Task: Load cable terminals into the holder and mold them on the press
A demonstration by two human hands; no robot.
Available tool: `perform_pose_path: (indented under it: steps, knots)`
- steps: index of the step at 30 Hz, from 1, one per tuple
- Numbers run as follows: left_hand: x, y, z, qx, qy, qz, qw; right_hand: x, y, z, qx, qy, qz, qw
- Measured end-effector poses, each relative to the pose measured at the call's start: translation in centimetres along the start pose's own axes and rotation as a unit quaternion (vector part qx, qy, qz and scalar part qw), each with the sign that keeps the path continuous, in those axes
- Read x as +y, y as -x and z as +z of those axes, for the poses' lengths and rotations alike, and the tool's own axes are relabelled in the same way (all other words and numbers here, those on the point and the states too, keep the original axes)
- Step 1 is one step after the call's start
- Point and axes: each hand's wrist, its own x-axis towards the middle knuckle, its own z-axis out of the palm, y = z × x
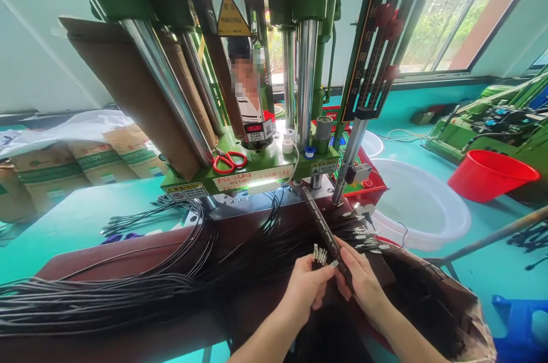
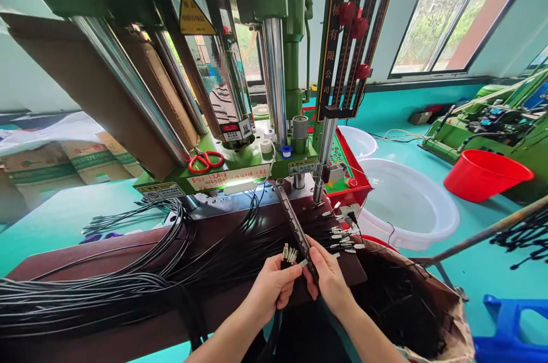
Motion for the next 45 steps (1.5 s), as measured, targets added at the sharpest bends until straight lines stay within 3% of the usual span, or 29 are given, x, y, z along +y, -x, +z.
perform_pose_path:
  steps: [10, 15, 19, 22, 25, 28, 32, 36, 45]
  knots:
    - [0.2, 0.5, -0.3, 0.023, -0.018, -0.014, 0.999, 0.3, -0.1, -0.6, -0.036, 0.044, 0.002, 0.998]
    - [-0.1, 0.4, -0.2, 0.028, -0.019, -0.012, 0.999, 0.6, -0.1, -0.4, -0.049, 0.098, -0.040, 0.993]
    - [-0.2, 0.2, 0.0, 0.045, -0.045, 0.027, 0.998, 0.7, -0.3, -0.3, -0.058, 0.112, -0.049, 0.991]
    - [0.1, 0.1, -0.3, 0.053, -0.057, 0.082, 0.994, 0.5, -0.3, -0.4, -0.043, 0.063, -0.023, 0.997]
    - [0.6, -0.1, -1.2, 0.101, -0.010, 0.122, 0.987, 0.4, -0.2, -0.5, -0.030, -0.004, 0.005, 1.000]
    - [0.9, -0.1, -1.6, 0.125, 0.058, 0.082, 0.987, 0.3, -0.2, -0.6, -0.024, -0.041, 0.017, 0.999]
    - [1.0, 0.1, -0.8, 0.061, 0.015, 0.004, 0.998, 0.2, -0.3, -0.8, -0.039, -0.015, 0.026, 0.999]
    - [1.2, 0.4, -0.1, 0.043, -0.038, -0.005, 0.998, 0.1, -0.3, -0.9, -0.053, 0.000, 0.040, 0.998]
    - [1.8, 0.5, -0.1, 0.037, -0.054, -0.031, 0.997, 0.1, -0.5, -1.2, -0.077, 0.031, 0.034, 0.996]
